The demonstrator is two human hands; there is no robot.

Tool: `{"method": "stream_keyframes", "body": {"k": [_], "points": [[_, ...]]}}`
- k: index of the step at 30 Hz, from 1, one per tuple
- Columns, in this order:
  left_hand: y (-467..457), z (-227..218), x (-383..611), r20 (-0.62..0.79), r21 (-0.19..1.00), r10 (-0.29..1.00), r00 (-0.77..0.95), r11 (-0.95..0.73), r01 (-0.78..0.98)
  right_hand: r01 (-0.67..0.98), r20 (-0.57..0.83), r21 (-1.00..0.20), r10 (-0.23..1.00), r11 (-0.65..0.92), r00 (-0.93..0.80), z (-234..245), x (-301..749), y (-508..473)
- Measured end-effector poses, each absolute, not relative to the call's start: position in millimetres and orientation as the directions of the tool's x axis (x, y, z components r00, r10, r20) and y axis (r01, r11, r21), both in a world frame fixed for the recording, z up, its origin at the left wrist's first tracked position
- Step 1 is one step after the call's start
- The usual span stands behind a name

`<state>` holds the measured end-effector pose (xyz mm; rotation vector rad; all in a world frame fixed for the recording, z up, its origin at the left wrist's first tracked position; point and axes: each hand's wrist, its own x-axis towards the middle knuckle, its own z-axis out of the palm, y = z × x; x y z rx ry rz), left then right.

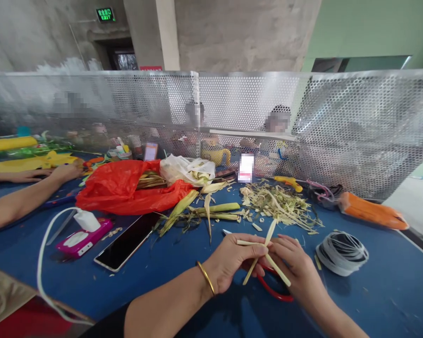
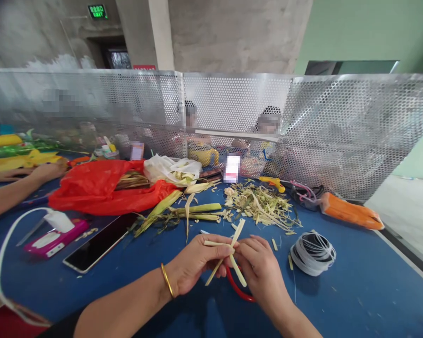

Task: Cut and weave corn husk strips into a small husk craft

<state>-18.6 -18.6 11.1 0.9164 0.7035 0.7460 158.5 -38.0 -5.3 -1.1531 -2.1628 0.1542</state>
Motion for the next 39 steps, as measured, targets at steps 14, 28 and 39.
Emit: {"method": "stream_keyframes", "body": {"k": [14,28,39], "points": [[-18,17,-24,-0.141,0.929,0.697,0.703,0.338,-0.148,0.627,0.458,-0.562,0.834,0.539,-0.306,-10,156,-35],[-23,5,-12,-0.159,0.88,0.786,0.598,0.387,-0.274,0.634,0.388,-0.6,0.871,0.487,-0.302,-25,155,-32],[-17,1,-19,-0.23,0.789,0.701,0.675,0.54,-0.293,0.696,0.491,-0.502,0.832,0.514,-0.259,-24,157,-33]]}}
